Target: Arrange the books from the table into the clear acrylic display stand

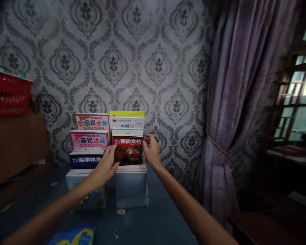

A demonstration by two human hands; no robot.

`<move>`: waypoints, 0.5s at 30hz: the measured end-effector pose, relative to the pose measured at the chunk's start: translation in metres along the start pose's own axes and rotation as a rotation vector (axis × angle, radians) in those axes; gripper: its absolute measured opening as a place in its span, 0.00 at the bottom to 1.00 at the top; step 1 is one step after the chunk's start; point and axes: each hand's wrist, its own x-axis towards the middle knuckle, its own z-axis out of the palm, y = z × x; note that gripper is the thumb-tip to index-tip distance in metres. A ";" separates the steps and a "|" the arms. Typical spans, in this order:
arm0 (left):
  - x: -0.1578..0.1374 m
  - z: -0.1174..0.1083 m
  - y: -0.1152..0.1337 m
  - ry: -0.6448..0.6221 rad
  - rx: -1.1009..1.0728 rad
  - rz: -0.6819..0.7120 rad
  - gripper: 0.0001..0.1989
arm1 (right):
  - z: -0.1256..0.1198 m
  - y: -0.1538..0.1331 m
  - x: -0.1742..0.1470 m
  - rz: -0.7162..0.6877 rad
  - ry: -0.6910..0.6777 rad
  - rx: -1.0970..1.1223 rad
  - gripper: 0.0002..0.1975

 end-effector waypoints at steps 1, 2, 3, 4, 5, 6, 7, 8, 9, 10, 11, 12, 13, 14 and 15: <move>-0.003 0.005 -0.004 0.015 -0.043 -0.038 0.35 | 0.001 0.000 0.001 0.002 -0.009 -0.001 0.19; -0.004 0.010 -0.007 0.029 -0.077 -0.068 0.36 | 0.001 0.000 0.002 0.004 -0.017 0.006 0.19; -0.003 0.014 -0.009 0.041 -0.106 -0.090 0.37 | 0.002 0.000 0.002 0.006 -0.022 0.016 0.19; 0.000 0.017 -0.010 0.053 -0.130 -0.110 0.38 | 0.003 -0.001 0.003 0.008 -0.023 0.026 0.19; 0.003 0.019 -0.010 0.065 -0.148 -0.129 0.38 | 0.004 -0.002 0.003 0.010 -0.021 0.033 0.19; 0.007 0.020 -0.009 0.077 -0.163 -0.148 0.38 | 0.005 -0.003 0.003 0.013 -0.017 0.036 0.20; 0.010 0.021 -0.007 0.089 -0.176 -0.166 0.38 | 0.005 -0.004 0.003 0.015 -0.011 0.037 0.21; 0.013 0.023 -0.006 0.100 -0.188 -0.182 0.38 | 0.005 -0.005 0.003 0.015 -0.008 0.038 0.22; 0.015 0.024 -0.005 0.109 -0.201 -0.198 0.39 | 0.005 -0.005 0.003 0.012 -0.008 0.038 0.22; 0.016 0.026 -0.005 0.115 -0.214 -0.216 0.39 | 0.005 -0.005 0.003 0.009 -0.010 0.039 0.22; 0.017 0.028 -0.006 0.119 -0.227 -0.236 0.39 | 0.005 -0.005 0.003 0.005 -0.014 0.039 0.22; 0.017 0.030 -0.008 0.120 -0.237 -0.256 0.40 | 0.005 -0.005 0.003 0.005 -0.018 0.039 0.22; 0.017 0.033 -0.010 0.120 -0.243 -0.274 0.40 | 0.005 -0.004 0.004 0.008 -0.018 0.037 0.22; 0.016 0.035 -0.012 0.122 -0.246 -0.284 0.40 | 0.005 -0.003 0.004 0.011 -0.016 0.031 0.21; 0.015 0.037 -0.015 0.124 -0.247 -0.285 0.40 | 0.006 -0.002 0.004 0.011 -0.011 0.027 0.21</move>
